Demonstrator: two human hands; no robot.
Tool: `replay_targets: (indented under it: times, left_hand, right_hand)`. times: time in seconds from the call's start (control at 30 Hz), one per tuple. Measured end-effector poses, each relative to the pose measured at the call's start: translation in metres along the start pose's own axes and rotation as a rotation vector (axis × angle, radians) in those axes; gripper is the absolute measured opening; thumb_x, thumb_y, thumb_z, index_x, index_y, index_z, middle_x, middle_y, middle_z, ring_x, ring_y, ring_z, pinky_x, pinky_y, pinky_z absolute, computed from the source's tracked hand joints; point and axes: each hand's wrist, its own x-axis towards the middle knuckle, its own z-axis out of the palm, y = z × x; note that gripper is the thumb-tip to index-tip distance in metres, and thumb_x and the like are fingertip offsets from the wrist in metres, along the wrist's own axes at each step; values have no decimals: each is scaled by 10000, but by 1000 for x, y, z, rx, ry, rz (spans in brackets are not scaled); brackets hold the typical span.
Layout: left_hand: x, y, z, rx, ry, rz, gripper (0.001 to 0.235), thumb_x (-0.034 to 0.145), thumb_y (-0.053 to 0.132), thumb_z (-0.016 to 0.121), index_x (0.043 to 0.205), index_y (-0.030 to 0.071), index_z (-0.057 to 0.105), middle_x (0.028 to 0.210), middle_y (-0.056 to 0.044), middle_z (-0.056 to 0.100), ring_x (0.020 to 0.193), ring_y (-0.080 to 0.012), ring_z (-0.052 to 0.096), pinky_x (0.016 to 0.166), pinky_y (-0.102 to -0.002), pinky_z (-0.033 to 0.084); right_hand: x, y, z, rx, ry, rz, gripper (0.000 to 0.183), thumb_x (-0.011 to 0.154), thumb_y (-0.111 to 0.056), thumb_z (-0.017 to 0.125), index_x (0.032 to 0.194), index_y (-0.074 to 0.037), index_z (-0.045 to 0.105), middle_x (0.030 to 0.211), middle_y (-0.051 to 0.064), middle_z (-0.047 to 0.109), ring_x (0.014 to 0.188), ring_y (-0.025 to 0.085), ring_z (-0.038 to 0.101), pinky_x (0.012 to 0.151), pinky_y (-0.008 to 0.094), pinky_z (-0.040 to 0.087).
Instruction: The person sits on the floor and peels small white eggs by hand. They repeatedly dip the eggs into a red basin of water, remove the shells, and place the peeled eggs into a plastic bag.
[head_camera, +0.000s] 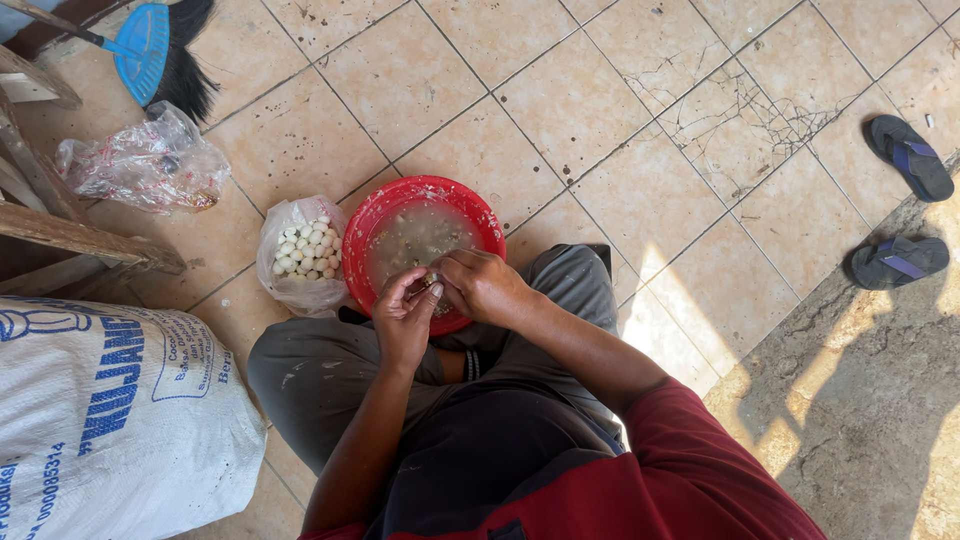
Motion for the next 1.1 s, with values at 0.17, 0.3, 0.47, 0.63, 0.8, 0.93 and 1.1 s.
replay_targets:
  times: [0.17,0.3,0.47,0.63,0.8,0.93,1.1]
  left_hand:
    - [0,1,2,-14,-28,59,288,957,-58,702,1238,-36,646,1248,-106,631,1142,-160,652,993,-301,592]
    - [0,2,3,-22,-43,47,280,960,-55,700,1233,-33,644,1250,-106,641,1150,-156,653,1010,-307,593]
    - [1,2,3,-52,-83,29,286,978,-63,681,1259,-52,634,1245,-115,644,1127,-154,644,990,-304,568]
    - [0,7,4,-132,-43,-83,289,1027,-3,581,1308,-64,611,1249,-144,656,1118,-171,658,998,-347,584]
    - [3,14,2,-389,-43,-175,319,1052,57,528,1348,-55,564,1303,-168,647,1139,-252,678,1005,-400,582]
    - [5,13,-4,-543,-24,-264,354,1063,103,531,1384,-46,540,1314,-164,636,1133,-274,664,988,-416,579]
    - [8,4,-10,-536,-3,-316,365,1064,114,543,1388,-53,541,1252,-140,628,1113,-277,667,986,-416,583]
  right_hand:
    - [0,5,2,33,18,23,235,863,-15,724,1089,-8,659,1021,140,723,884,313,742,747,384,611]
    - [0,8,2,37,29,21,240,847,-18,738,1070,-10,649,987,136,719,846,315,733,714,392,601]
    - [0,13,4,116,23,65,192,863,-4,713,1033,-18,625,919,123,701,768,274,721,640,375,567]
    - [-6,21,9,276,-42,250,144,892,16,676,1024,-25,638,790,110,653,636,216,675,587,334,517]
    - [-8,34,16,327,24,208,166,879,42,640,1036,-11,653,891,128,682,758,236,712,645,337,546]
    - [-11,43,22,274,43,180,163,908,60,619,1054,-3,653,952,141,692,854,287,722,725,376,576]
    - [-14,49,22,137,0,252,112,855,52,635,930,-27,663,928,125,708,822,320,722,685,404,571]
